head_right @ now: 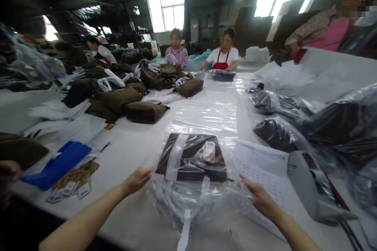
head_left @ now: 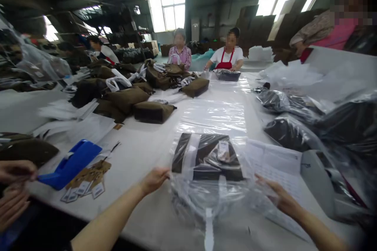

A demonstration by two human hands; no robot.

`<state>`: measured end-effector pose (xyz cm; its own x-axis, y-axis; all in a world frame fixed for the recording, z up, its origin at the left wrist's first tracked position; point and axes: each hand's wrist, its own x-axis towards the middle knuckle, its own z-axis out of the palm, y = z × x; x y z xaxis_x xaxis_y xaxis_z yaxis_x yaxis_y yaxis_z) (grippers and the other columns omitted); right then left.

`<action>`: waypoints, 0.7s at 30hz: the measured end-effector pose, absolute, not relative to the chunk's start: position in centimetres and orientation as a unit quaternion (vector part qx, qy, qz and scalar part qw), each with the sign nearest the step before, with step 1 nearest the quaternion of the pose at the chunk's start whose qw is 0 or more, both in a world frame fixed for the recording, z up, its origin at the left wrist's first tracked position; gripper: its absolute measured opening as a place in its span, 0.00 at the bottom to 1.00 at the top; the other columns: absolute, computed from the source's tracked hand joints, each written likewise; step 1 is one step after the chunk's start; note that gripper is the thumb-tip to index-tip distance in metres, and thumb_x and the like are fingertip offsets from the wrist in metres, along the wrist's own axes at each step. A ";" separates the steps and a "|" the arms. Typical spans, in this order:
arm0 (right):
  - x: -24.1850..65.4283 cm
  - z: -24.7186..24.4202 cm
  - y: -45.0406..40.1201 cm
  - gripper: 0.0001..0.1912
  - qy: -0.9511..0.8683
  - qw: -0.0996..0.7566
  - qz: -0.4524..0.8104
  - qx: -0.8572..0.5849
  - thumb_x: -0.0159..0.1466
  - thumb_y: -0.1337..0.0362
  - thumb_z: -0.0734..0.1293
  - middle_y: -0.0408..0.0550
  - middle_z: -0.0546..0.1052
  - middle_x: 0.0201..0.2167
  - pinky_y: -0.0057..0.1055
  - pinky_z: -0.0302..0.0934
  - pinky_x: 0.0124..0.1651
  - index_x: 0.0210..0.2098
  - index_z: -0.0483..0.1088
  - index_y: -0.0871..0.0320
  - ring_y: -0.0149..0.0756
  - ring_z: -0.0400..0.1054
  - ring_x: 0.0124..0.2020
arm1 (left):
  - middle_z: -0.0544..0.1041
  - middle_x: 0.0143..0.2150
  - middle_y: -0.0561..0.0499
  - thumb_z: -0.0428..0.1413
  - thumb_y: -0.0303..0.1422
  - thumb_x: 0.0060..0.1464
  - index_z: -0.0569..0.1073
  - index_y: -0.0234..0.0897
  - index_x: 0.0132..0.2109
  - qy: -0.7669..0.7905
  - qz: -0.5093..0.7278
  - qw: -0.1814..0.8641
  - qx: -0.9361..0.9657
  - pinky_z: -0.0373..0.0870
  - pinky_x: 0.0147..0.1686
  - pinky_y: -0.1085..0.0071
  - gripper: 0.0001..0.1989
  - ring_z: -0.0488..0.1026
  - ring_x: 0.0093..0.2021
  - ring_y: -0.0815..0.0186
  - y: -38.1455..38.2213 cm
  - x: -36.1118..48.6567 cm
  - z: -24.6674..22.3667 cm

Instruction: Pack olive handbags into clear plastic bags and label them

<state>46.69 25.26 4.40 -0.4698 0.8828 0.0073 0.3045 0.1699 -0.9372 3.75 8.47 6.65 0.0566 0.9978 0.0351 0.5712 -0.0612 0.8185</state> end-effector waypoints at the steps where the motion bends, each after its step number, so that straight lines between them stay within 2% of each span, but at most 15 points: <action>1: 46.8 2.7 24.1 0.15 -0.737 0.227 0.492 -0.404 0.48 0.50 0.72 0.53 0.79 0.33 0.52 0.61 0.52 0.25 0.75 0.56 0.57 0.67 0.49 | 0.74 0.24 0.52 0.47 0.44 0.57 0.73 0.36 0.28 0.600 0.294 0.332 0.666 0.68 0.29 0.74 0.20 0.72 0.26 0.66 7.4 4.2 4.8; 3: 47.1 0.6 22.6 0.17 -0.788 0.120 0.476 -0.371 0.57 0.49 0.64 0.52 0.78 0.38 0.53 0.55 0.56 0.29 0.76 0.55 0.56 0.56 0.59 | 0.77 0.30 0.51 0.47 0.39 0.58 0.74 0.37 0.33 0.589 0.242 0.342 0.691 0.70 0.36 0.71 0.15 0.74 0.33 0.64 5.9 4.6 2.6; 4: 47.4 0.1 22.2 0.18 -0.801 0.091 0.467 -0.363 0.60 0.50 0.61 0.52 0.77 0.40 0.53 0.52 0.58 0.32 0.76 0.55 0.55 0.54 0.60 | 0.77 0.35 0.50 0.47 0.36 0.57 0.74 0.38 0.36 0.576 0.220 0.347 0.707 0.69 0.42 0.68 0.12 0.74 0.39 0.63 5.3 4.5 2.4; 5: 48.0 0.0 22.1 0.17 -0.803 0.078 0.466 -0.364 0.60 0.51 0.60 0.52 0.77 0.41 0.53 0.51 0.59 0.34 0.76 0.55 0.54 0.54 0.60 | 0.77 0.41 0.49 0.47 0.31 0.56 0.74 0.40 0.40 0.560 0.197 0.347 0.726 0.67 0.48 0.65 0.11 0.73 0.45 0.62 4.8 4.4 2.8; 7: 49.7 1.0 22.1 0.16 -0.789 0.074 0.483 -0.372 0.58 0.53 0.64 0.53 0.75 0.44 0.52 0.53 0.58 0.40 0.74 0.54 0.54 0.60 0.56 | 0.73 0.51 0.49 0.47 0.24 0.51 0.71 0.42 0.48 0.528 0.164 0.328 0.766 0.58 0.58 0.58 0.19 0.67 0.55 0.60 3.8 4.5 4.9; 9: 51.5 3.2 21.9 0.17 -0.760 0.143 0.494 -0.397 0.55 0.56 0.67 0.53 0.73 0.48 0.48 0.59 0.55 0.43 0.71 0.53 0.52 0.64 0.53 | 0.69 0.56 0.48 0.46 0.20 0.47 0.67 0.42 0.52 0.528 0.174 0.284 0.781 0.54 0.60 0.56 0.25 0.62 0.59 0.61 2.7 5.6 7.7; 11: 52.2 6.1 20.7 0.13 -0.734 0.256 0.483 -0.402 0.57 0.59 0.66 0.52 0.73 0.47 0.41 0.63 0.51 0.41 0.70 0.52 0.48 0.66 0.51 | 0.69 0.55 0.47 0.47 0.22 0.51 0.65 0.41 0.53 0.551 0.191 0.251 0.772 0.58 0.58 0.58 0.22 0.62 0.57 0.60 2.0 8.0 9.4; 12: 51.9 7.7 19.7 0.10 -0.732 0.287 0.483 -0.385 0.58 0.60 0.65 0.52 0.74 0.44 0.38 0.64 0.49 0.40 0.70 0.52 0.45 0.67 0.49 | 0.70 0.53 0.46 0.49 0.26 0.53 0.65 0.40 0.53 0.560 0.186 0.242 0.770 0.61 0.56 0.58 0.20 0.64 0.55 0.59 1.8 9.6 9.6; 13: 51.0 9.1 18.3 0.07 -0.742 0.282 0.497 -0.350 0.59 0.62 0.64 0.50 0.74 0.41 0.35 0.65 0.47 0.38 0.70 0.51 0.43 0.68 0.47 | 0.71 0.51 0.45 0.53 0.31 0.53 0.65 0.39 0.54 0.561 0.159 0.236 0.777 0.63 0.53 0.57 0.20 0.66 0.52 0.57 1.8 11.3 9.2; 14: 49.6 10.3 16.8 0.06 -0.762 0.222 0.533 -0.292 0.60 0.64 0.63 0.50 0.74 0.38 0.34 0.65 0.46 0.38 0.70 0.52 0.41 0.69 0.44 | 0.72 0.48 0.44 0.57 0.35 0.51 0.65 0.38 0.53 0.563 0.131 0.222 0.785 0.65 0.50 0.56 0.22 0.67 0.49 0.55 1.9 12.9 8.4; 15: 48.0 11.2 15.1 0.07 -0.776 0.146 0.563 -0.242 0.61 0.66 0.62 0.49 0.75 0.37 0.34 0.64 0.46 0.38 0.70 0.53 0.39 0.69 0.41 | 0.74 0.45 0.44 0.58 0.36 0.50 0.68 0.36 0.50 0.568 0.107 0.204 0.791 0.66 0.46 0.56 0.19 0.69 0.45 0.54 2.2 14.2 7.3; 17: 44.4 11.8 11.9 0.07 -0.779 0.046 0.599 -0.179 0.62 0.67 0.61 0.46 0.75 0.34 0.30 0.64 0.43 0.36 0.71 0.54 0.34 0.69 0.37 | 0.75 0.36 0.47 0.56 0.31 0.53 0.72 0.36 0.39 0.573 0.093 0.189 0.792 0.67 0.40 0.60 0.06 0.70 0.39 0.58 2.9 15.8 5.4; 18: 42.7 11.5 10.6 0.07 -0.777 0.027 0.607 -0.166 0.62 0.67 0.61 0.45 0.75 0.33 0.29 0.63 0.43 0.35 0.71 0.54 0.33 0.69 0.36 | 0.74 0.33 0.49 0.55 0.29 0.54 0.72 0.35 0.34 0.576 0.108 0.198 0.786 0.67 0.39 0.63 0.02 0.70 0.37 0.60 3.3 16.1 5.0; 19: 41.2 10.9 9.6 0.08 -0.776 0.024 0.611 -0.157 0.62 0.67 0.61 0.45 0.75 0.33 0.28 0.63 0.42 0.35 0.71 0.55 0.32 0.69 0.36 | 0.74 0.31 0.50 0.54 0.27 0.55 0.72 0.36 0.32 0.578 0.137 0.214 0.775 0.67 0.38 0.66 0.04 0.70 0.36 0.63 3.7 16.0 5.1; 21: 39.0 9.0 8.4 0.09 -0.788 0.047 0.592 -0.160 0.64 0.67 0.59 0.46 0.75 0.36 0.26 0.62 0.44 0.36 0.71 0.56 0.31 0.69 0.38 | 0.73 0.31 0.51 0.54 0.28 0.56 0.70 0.36 0.32 0.591 0.225 0.231 0.739 0.67 0.37 0.70 0.04 0.70 0.35 0.66 4.3 15.4 6.9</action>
<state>38.98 8.41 9.01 -0.9441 0.3087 -0.1152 0.1966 0.2472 -0.9488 15.38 4.34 6.92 0.1997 0.9780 0.0605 0.7702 -0.1948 0.6073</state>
